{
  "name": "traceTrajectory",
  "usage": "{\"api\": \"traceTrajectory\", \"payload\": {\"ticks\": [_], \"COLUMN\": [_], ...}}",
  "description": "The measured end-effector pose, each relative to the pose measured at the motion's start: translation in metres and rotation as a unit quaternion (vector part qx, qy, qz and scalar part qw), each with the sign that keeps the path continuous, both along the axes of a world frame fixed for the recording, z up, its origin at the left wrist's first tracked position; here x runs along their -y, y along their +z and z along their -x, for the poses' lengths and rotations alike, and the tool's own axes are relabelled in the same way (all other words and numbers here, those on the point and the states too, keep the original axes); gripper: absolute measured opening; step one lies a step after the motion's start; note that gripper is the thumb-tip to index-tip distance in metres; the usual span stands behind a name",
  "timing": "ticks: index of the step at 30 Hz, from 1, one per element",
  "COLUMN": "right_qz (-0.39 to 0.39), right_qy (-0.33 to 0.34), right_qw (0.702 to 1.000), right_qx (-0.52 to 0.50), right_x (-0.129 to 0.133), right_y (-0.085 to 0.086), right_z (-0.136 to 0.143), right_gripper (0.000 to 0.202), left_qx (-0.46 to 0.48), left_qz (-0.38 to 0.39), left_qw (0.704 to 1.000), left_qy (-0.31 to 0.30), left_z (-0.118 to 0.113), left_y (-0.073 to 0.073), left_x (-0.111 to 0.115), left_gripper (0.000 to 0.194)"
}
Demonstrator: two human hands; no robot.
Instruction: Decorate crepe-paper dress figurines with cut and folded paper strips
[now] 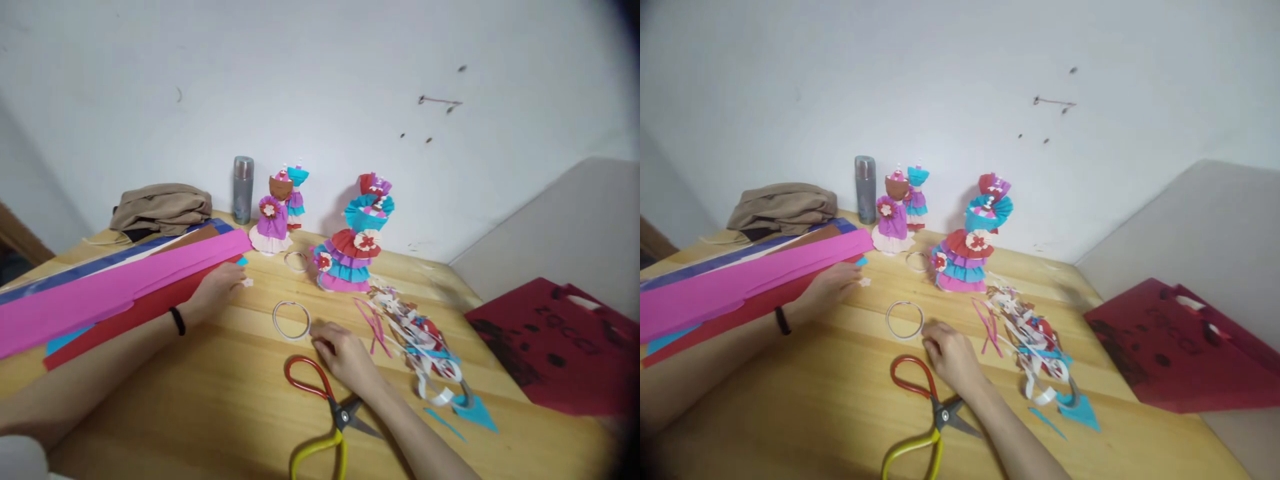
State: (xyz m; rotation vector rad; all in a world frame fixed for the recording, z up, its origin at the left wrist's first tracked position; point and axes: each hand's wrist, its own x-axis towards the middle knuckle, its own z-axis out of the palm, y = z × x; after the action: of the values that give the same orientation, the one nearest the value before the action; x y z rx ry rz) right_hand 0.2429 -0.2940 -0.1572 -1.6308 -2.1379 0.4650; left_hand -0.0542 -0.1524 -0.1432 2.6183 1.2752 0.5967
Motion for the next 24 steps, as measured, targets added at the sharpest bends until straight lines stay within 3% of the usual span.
{"api": "traceTrajectory", "payload": {"ticks": [6, 12, 20, 24], "right_qz": [-0.001, -0.004, -0.019, -0.011], "right_qy": [-0.004, 0.01, 0.016, 0.007], "right_qw": [0.999, 0.999, 0.999, 0.999], "right_qx": [0.045, 0.052, 0.036, 0.038], "right_x": [0.003, 0.003, 0.002, 0.002], "right_y": [-0.004, -0.014, -0.022, -0.02], "right_z": [-0.001, -0.005, -0.008, -0.008], "right_gripper": [0.027, 0.03, 0.029, 0.029], "left_qx": [-0.09, -0.12, -0.12, -0.125], "left_qz": [-0.021, -0.002, -0.007, -0.003], "left_qw": [0.987, 0.975, 0.96, 0.959], "left_qy": [0.134, 0.185, 0.252, 0.255], "left_z": [0.025, 0.039, 0.072, 0.078], "left_y": [-0.001, -0.005, 0.003, 0.007], "left_x": [-0.019, -0.026, -0.036, -0.037], "left_gripper": [0.025, 0.033, 0.025, 0.032]}}
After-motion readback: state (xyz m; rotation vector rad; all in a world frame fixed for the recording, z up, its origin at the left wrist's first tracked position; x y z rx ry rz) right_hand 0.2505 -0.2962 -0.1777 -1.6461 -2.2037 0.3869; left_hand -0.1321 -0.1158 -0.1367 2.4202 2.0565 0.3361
